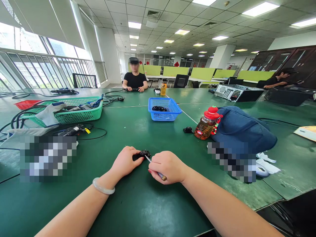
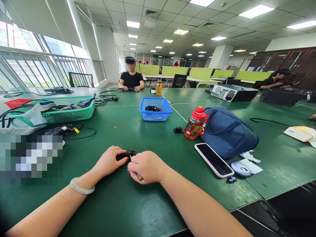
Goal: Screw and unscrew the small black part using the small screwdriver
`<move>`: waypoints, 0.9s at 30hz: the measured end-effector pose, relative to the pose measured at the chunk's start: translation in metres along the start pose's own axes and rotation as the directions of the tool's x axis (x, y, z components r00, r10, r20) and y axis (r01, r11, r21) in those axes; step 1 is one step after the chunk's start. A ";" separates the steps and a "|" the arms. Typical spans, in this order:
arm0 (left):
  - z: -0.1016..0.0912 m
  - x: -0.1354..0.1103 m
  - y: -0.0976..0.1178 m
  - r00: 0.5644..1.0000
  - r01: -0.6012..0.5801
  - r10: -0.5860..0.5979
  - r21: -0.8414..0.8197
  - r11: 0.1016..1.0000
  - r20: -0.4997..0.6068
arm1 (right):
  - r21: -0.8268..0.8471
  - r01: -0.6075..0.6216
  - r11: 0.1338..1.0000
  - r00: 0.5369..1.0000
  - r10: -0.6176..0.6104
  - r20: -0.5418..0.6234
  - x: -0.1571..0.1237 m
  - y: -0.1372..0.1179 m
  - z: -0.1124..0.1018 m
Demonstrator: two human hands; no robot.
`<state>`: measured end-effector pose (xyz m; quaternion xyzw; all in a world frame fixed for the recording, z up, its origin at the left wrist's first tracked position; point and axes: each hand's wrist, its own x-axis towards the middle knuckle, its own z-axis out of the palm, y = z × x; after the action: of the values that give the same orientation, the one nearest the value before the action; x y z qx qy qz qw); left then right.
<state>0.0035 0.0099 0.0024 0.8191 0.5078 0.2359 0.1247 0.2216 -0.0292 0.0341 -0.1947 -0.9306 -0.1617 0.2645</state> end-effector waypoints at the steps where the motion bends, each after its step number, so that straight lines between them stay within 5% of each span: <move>1: 0.000 0.000 0.000 1.000 0.000 0.000 0.002 1.000 0.000 | -0.001 0.000 1.000 1.000 0.000 0.001 0.000 0.000 0.000; 12: -0.002 0.002 0.002 0.999 0.018 -0.019 0.018 1.000 0.030 | -0.094 0.049 0.994 0.997 -0.054 -0.049 -0.001 0.003 0.008; 20: 0.000 0.000 0.000 0.999 -0.027 0.027 0.018 0.999 0.041 | 0.009 -0.117 0.993 0.989 0.117 -0.088 -0.005 0.010 0.012; 23: 0.000 -0.001 -0.002 0.997 -0.055 0.054 0.019 0.998 0.048 | 0.143 -0.307 0.941 0.938 0.325 -0.124 -0.008 0.016 0.014; 27: -0.003 -0.002 -0.004 0.993 -0.102 0.099 0.030 0.994 0.067 | 0.306 -0.589 0.748 0.777 0.628 -0.040 -0.013 0.029 0.024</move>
<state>-0.0017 0.0099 0.0023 0.8529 0.4655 0.2062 0.1157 0.2343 0.0019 0.0126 -0.4368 -0.8079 0.0518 0.3921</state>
